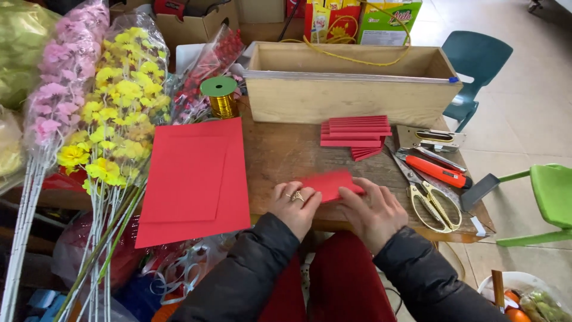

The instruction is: Folding small pieces of red paper into accordion-style fans by hand.

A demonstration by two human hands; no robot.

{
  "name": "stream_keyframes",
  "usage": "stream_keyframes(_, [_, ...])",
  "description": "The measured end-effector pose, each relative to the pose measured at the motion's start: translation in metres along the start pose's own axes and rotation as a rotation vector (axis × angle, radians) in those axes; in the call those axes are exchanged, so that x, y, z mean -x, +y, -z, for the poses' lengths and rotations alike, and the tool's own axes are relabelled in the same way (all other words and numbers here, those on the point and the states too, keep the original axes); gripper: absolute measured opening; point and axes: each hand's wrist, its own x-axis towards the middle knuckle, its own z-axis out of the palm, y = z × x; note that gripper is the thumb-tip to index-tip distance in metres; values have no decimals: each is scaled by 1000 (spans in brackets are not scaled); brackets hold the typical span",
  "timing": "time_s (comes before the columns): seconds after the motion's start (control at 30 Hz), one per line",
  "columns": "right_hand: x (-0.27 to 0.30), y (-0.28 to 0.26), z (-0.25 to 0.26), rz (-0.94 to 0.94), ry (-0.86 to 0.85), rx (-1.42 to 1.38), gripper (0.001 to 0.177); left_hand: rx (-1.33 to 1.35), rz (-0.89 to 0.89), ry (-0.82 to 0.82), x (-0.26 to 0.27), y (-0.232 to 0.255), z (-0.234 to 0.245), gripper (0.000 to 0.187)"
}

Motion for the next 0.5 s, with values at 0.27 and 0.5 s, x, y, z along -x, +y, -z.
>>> stream_keyframes(0.27, [36,-1,-61,18,84,-112,12,32,101,-97,64,-4,-49,6])
stream_keyframes(0.5, [42,13,-80,-61,-248,-312,9,223,197,-320,67,0,-34,20])
